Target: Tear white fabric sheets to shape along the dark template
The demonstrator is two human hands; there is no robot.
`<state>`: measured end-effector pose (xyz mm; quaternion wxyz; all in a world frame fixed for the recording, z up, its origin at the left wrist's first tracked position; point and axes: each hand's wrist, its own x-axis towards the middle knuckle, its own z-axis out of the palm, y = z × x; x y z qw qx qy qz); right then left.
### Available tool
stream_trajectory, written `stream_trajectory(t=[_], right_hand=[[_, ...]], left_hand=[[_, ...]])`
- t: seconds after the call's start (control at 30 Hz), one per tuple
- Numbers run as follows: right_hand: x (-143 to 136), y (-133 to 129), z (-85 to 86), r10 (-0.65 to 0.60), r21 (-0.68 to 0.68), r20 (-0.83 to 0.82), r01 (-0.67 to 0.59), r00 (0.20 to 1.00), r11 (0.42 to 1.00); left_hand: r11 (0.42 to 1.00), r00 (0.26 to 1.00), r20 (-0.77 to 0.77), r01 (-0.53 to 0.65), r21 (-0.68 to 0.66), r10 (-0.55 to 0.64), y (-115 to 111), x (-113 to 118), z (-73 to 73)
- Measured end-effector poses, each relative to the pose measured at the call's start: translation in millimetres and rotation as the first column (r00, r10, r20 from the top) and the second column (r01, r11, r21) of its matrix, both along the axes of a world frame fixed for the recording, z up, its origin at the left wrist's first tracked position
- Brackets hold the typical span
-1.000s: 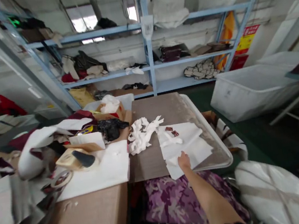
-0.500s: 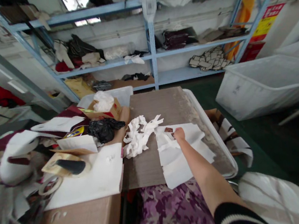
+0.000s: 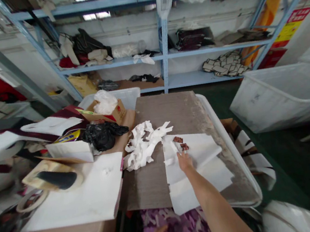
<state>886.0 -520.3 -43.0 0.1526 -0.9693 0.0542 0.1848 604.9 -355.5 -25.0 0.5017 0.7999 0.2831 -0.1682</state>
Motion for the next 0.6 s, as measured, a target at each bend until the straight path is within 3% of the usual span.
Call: stream_trajectory(t=[0.07,0.17,0.23,0.33,0.47,0.57,0.6], right_hand=[[9,3,-2.2,0.014,0.091,0.016,-0.015,1.0,0.996],[18,-1,1.4,-0.019,0.233,0.015,0.015,1.0,0.972],[23,-4,8.8,-0.06,0.301,-0.009,0.06,0.998,0.952],[34,1,31.7,-0.125,0.464,-0.059,0.138,0.99,0.875],[59,40,85.8,-0.161,0.721,0.0,0.112,0.987,0.684],[76,72,125.4,-0.169,0.864,0.148,-0.044,0.975,0.502],[78,76,133.8,-0.148,0.871,0.195,-0.102,0.97,0.48]], left_hand=[[0.996,0.996,0.077,0.045,-0.073,-0.039,-9,45,-19.0],[0.987,0.992,0.121,-0.017,-0.158,0.036,-25,102,-37.3],[0.978,0.99,0.09,-0.093,-0.185,0.111,-36,127,-43.3],[0.959,0.979,0.003,-0.199,-0.202,0.204,-50,142,-45.8],[0.913,0.973,-0.121,-0.227,-0.34,0.197,-63,141,-34.2],[0.829,0.975,-0.151,-0.219,-0.515,0.163,-75,138,-8.7],[0.783,0.976,-0.149,-0.217,-0.583,0.16,-79,136,2.9]])
